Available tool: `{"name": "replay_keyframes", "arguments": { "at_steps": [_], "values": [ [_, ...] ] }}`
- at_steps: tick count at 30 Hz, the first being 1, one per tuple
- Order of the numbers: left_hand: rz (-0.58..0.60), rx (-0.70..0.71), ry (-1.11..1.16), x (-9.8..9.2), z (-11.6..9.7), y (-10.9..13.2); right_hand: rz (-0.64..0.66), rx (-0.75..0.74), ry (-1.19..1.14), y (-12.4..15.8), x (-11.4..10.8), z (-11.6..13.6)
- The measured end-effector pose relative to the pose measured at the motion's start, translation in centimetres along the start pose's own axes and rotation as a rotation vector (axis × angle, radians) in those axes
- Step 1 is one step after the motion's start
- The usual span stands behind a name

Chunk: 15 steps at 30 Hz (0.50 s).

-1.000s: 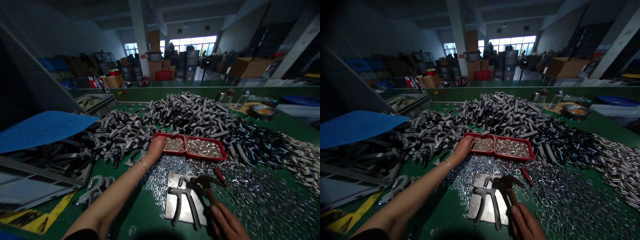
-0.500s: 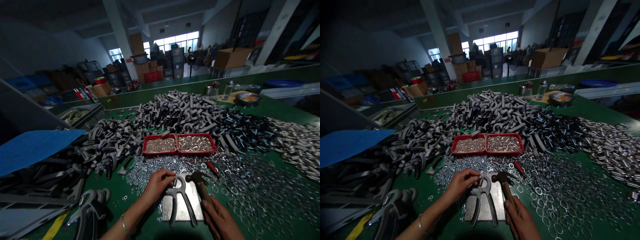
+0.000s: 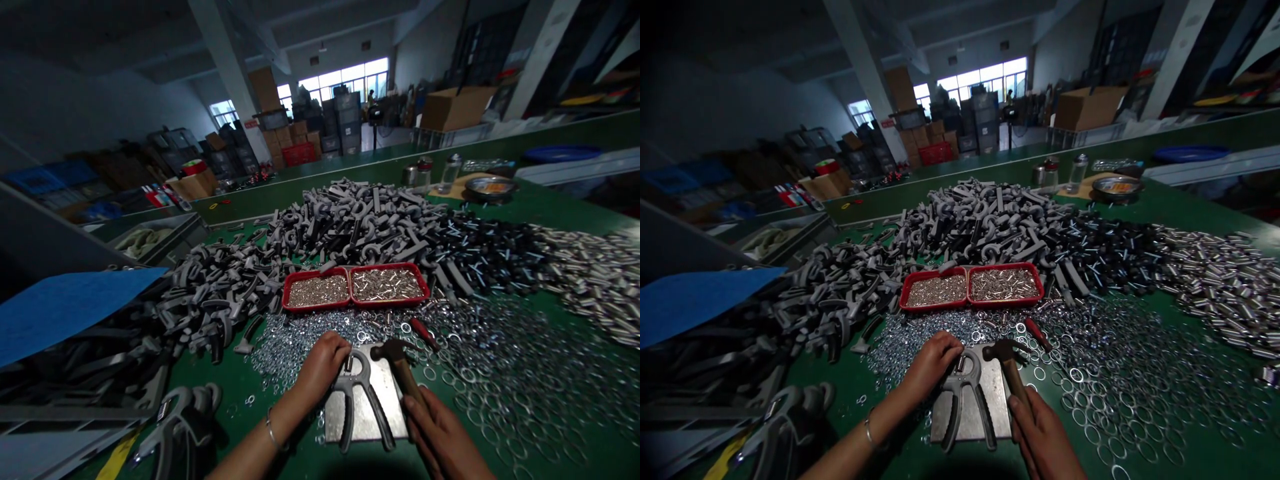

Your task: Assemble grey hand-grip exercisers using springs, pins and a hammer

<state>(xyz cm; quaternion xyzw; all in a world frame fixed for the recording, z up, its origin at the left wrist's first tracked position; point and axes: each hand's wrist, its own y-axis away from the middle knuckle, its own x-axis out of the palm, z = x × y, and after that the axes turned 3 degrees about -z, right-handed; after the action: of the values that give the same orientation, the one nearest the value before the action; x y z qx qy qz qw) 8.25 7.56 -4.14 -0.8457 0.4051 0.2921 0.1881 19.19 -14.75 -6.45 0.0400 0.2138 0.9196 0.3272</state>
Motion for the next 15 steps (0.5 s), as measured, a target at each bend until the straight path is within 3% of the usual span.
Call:
{"name": "replay_keyframes", "arguments": {
  "at_steps": [5,11,15],
  "values": [
    [-0.011,0.005,0.004,0.1,0.3,0.1,0.061,0.023,-0.040,0.0,0.0,0.0],
    [-0.026,0.043,-0.019,-0.1,0.1,0.6,0.021,0.047,0.010,0.4,0.0,1.0],
    [-0.027,0.206,-0.224,0.3,0.7,0.9,0.021,0.017,0.021,0.5,0.0,0.9]
  ]
}}
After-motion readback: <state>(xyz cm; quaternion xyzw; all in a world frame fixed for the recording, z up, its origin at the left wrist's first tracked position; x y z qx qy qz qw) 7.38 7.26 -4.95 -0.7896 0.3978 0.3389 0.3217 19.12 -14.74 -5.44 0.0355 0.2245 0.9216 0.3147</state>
